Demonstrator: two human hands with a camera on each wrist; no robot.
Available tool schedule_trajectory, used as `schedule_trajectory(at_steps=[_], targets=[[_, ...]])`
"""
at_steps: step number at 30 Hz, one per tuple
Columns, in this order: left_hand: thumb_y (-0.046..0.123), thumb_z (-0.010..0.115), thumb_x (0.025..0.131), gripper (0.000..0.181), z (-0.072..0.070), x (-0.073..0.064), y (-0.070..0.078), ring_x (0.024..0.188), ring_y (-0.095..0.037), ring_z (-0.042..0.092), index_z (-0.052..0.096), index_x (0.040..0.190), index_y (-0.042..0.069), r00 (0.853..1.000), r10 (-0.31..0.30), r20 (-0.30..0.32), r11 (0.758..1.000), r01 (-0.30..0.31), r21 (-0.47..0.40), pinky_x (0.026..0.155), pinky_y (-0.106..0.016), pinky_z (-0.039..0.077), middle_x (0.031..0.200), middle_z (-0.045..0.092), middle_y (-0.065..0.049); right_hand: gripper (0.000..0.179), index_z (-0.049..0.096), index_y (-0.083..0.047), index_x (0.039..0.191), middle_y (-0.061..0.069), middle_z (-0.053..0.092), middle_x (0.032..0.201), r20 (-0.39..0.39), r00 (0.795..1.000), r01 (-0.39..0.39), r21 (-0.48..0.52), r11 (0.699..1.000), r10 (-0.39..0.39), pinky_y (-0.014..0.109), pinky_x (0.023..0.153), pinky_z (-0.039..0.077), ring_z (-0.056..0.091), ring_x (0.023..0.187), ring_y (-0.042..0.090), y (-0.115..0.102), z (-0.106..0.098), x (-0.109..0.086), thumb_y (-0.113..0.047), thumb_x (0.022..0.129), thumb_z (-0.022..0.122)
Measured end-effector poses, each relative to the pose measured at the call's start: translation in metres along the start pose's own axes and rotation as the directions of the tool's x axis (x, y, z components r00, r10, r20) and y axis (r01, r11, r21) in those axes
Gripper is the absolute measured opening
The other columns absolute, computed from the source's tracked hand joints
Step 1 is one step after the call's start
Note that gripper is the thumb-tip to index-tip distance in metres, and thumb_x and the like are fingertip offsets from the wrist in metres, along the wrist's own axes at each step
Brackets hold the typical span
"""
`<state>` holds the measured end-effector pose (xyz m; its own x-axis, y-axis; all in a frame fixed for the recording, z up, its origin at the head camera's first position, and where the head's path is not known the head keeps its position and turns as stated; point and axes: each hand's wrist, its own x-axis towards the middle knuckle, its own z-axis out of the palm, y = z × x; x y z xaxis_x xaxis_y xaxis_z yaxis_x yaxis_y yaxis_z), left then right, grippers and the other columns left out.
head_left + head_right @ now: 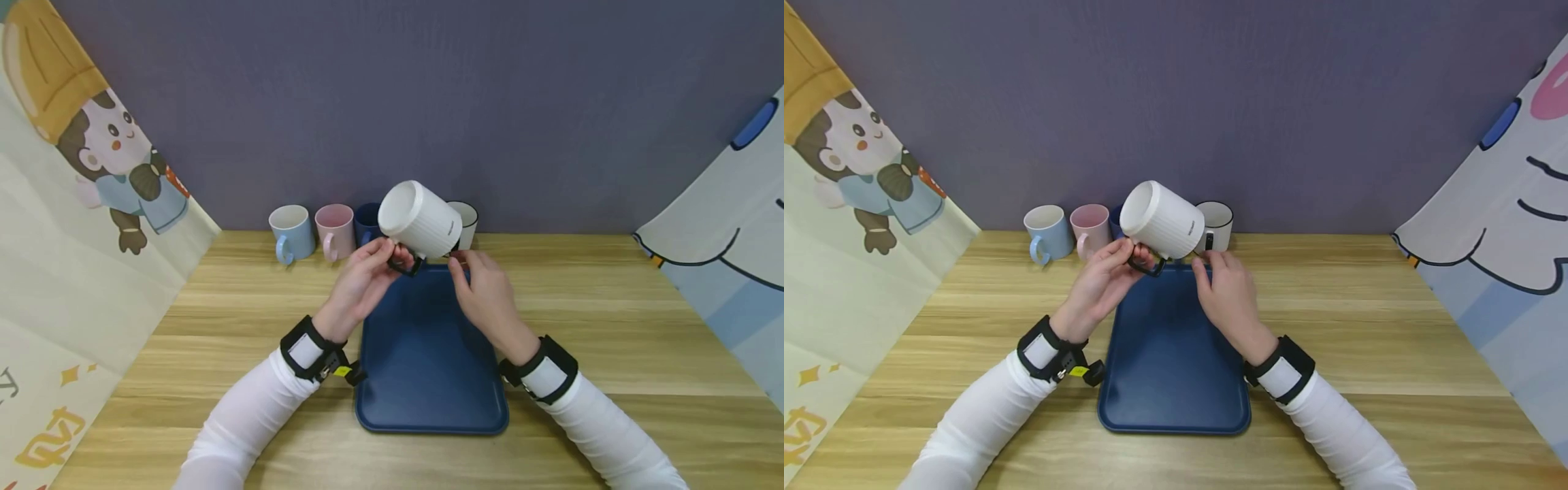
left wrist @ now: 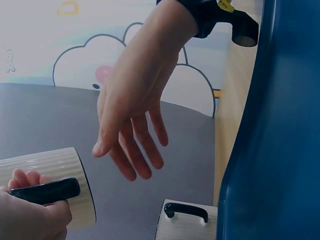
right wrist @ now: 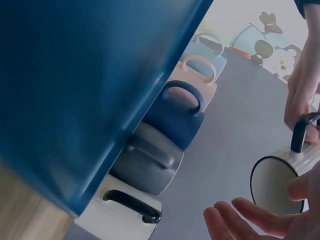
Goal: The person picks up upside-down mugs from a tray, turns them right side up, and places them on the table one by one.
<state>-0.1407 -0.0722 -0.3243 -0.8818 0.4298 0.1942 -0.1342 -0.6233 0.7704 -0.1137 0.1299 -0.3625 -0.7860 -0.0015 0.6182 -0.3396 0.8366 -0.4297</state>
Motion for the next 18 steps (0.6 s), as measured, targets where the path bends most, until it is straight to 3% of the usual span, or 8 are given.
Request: schedule_trajectory(at_steps=[18], targets=[[0.012,0.038,0.102,0.027,0.005,0.013,-0.007,0.082,-0.015,0.059,0.059,0.084,0.007,0.998,0.033,-0.045,0.995,-0.037,-0.091,0.084,-0.028,0.045,0.081,0.058,-0.001,0.039,0.064,-0.005,0.109,0.013,0.064,0.104,0.040,0.999,-0.032,0.091,0.995,0.028,0.044,0.082,0.049,0.062,0.096,0.028,-0.024,0.008,0.010,-0.038,0.100,0.044]])
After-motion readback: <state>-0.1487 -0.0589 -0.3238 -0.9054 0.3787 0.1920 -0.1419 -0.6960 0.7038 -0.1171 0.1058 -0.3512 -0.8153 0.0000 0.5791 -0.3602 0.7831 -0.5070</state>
